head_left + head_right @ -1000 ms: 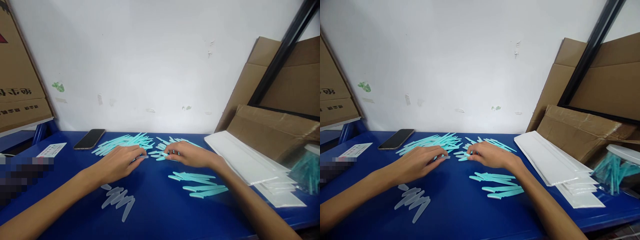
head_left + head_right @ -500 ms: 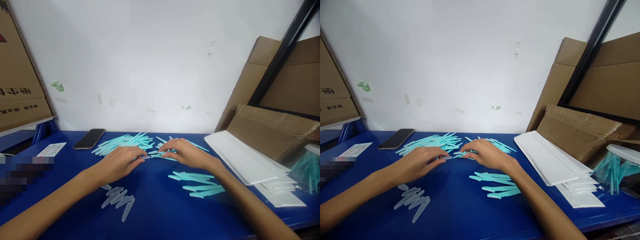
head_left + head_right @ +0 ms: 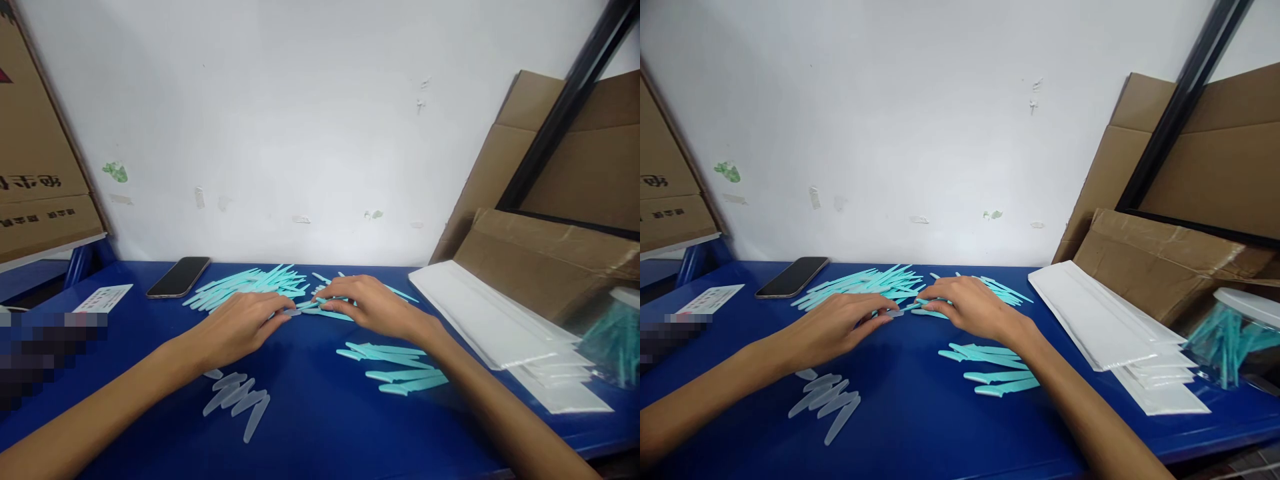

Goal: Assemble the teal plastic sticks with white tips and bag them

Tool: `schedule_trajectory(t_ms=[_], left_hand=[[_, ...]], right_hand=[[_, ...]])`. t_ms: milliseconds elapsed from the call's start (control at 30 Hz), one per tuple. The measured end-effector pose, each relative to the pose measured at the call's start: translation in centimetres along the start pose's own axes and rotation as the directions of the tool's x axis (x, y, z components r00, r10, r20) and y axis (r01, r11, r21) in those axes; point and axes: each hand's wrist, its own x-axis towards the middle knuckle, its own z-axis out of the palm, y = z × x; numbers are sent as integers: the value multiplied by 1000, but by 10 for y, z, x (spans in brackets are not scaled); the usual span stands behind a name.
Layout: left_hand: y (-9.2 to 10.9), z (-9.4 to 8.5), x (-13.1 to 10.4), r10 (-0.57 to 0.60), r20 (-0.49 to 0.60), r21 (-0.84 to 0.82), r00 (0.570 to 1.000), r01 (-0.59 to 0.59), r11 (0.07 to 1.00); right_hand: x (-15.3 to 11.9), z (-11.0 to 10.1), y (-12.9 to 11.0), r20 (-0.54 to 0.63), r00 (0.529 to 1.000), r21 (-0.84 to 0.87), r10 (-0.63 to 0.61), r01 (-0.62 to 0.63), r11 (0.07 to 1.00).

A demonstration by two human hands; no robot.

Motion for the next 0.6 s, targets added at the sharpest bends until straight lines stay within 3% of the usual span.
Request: schedule_trajectory(t_ms=[600], left_hand=[[10,0,1,-36,-142,-1,989,36,999]], right_hand=[[1,-2,-9,-58,998,-16,-8,7,1000]])
